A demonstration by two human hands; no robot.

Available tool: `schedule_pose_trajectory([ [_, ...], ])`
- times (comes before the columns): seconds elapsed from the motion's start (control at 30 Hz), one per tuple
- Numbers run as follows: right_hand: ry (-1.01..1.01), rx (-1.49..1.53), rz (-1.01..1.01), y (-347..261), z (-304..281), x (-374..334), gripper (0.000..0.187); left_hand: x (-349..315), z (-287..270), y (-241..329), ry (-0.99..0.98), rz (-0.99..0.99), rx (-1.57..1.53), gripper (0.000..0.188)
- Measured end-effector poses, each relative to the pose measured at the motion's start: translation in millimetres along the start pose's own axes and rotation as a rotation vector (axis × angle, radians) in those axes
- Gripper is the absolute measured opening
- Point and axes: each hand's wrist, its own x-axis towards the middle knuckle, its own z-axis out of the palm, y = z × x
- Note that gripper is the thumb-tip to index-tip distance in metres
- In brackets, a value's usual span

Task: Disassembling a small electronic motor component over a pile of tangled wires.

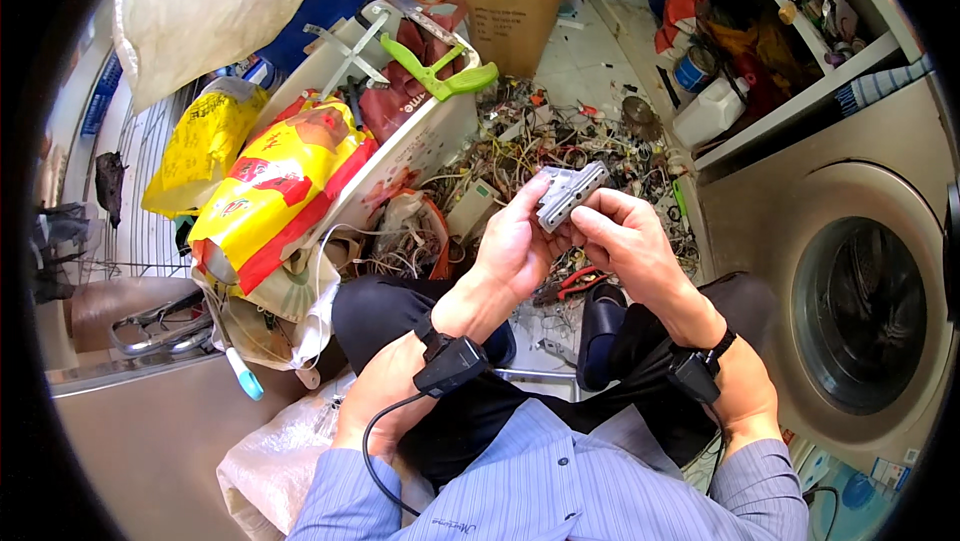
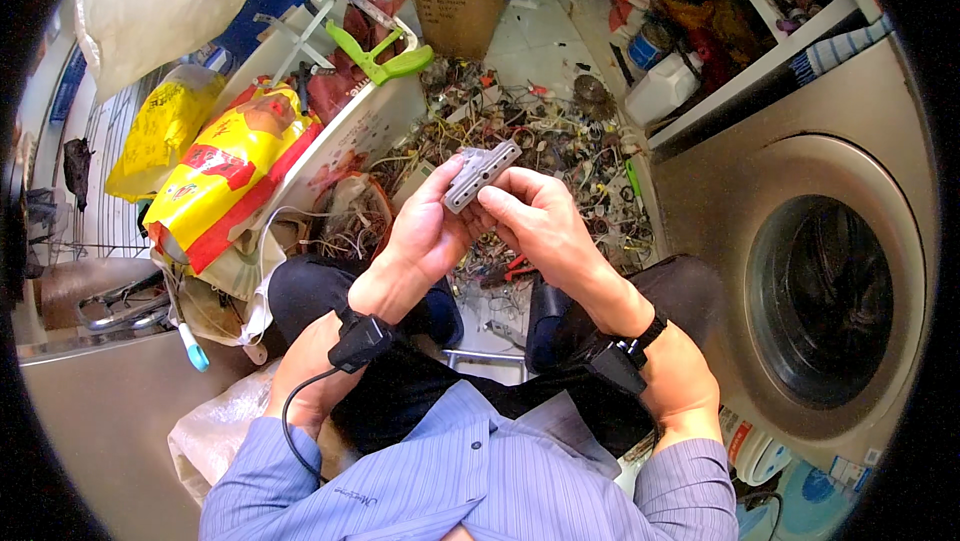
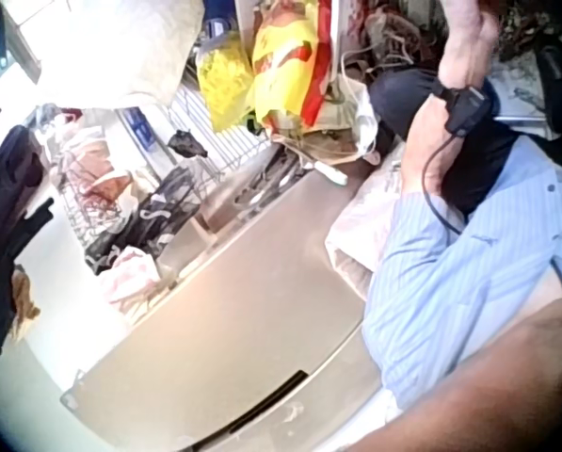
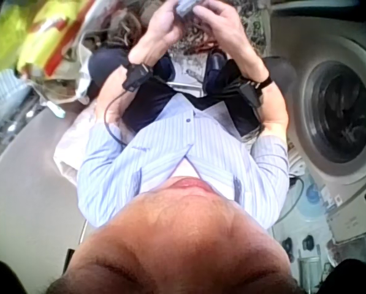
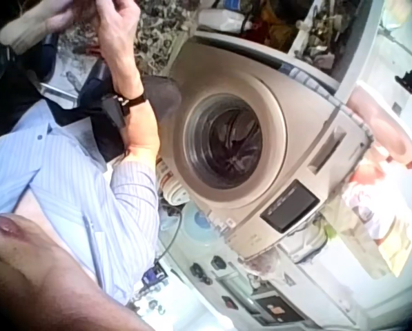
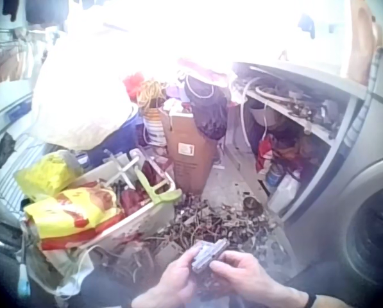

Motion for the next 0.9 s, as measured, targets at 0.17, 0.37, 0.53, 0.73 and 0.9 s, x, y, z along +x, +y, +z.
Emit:
schedule_pose_trajectory([
  [0.17,0.005,-0.113,0.002,6,-7,3,0.015,-4,8,-16,0.084,-0.119,0.103,0.047],
  [0.37,0.026,-0.187,0.024,10,-9,7,0.017,-14,9,-23,0.077,-0.186,0.065,0.047],
  [0.53,0.015,-0.171,0.077,15,-14,7,0.02,-14,6,-30,0.152,-0.208,0.053,0.049],
  [0.73,-0.012,-0.182,0.066,17,-18,9,0.021,-8,-5,-29,0.08,-0.196,0.138,0.057],
  [0.9,-0.017,-0.17,0.059,16,-18,8,0.02,-4,-13,-30,0.108,-0.196,0.141,0.062],
])
